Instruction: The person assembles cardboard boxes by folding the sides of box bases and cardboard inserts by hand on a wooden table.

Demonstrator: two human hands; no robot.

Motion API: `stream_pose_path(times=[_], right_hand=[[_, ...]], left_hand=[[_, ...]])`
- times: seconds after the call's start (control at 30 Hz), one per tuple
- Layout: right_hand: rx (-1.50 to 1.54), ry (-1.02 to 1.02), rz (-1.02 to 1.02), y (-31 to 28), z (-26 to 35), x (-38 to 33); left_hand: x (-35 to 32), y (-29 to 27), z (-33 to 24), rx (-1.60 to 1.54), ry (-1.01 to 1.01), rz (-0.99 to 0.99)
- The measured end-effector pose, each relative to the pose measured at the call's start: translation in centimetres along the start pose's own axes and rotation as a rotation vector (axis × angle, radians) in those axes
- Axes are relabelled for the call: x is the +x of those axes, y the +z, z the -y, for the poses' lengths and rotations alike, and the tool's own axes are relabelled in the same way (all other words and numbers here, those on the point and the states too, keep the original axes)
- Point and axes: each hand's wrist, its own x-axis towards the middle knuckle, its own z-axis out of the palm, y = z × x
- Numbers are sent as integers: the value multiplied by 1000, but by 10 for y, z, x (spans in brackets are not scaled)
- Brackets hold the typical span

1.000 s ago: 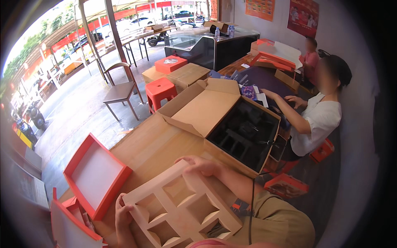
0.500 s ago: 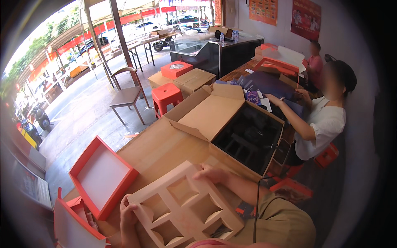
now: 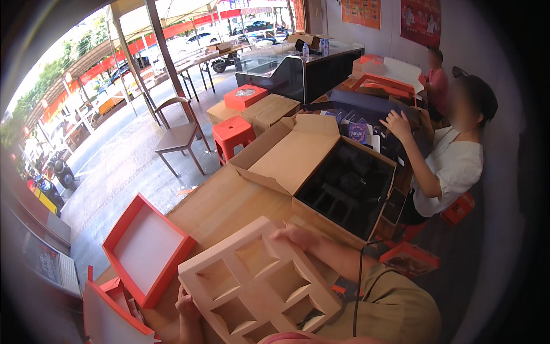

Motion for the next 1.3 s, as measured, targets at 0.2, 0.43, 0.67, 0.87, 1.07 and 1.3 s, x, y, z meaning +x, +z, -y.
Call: stream_pose_path(times=[0.2, 0.43, 0.67, 0.87, 1.07, 1.3], right_hand=[[38, 19, -1, 2, 1, 2], [22, 24, 10, 7, 3, 2], [87, 53, 7, 12, -3, 2], [113, 99, 113, 3, -14, 10], [139, 107, 191, 0, -11, 9], [119, 122, 165, -2, -1, 9]], left_hand=[[5, -2, 3, 38, 18, 32], [7, 3, 4, 21, 27, -4], [8, -20, 8, -49, -38, 43], [7, -18, 7, -18, -38, 49], [5, 4, 4, 107, -16, -49], [6, 9, 0, 85, -78, -59]])
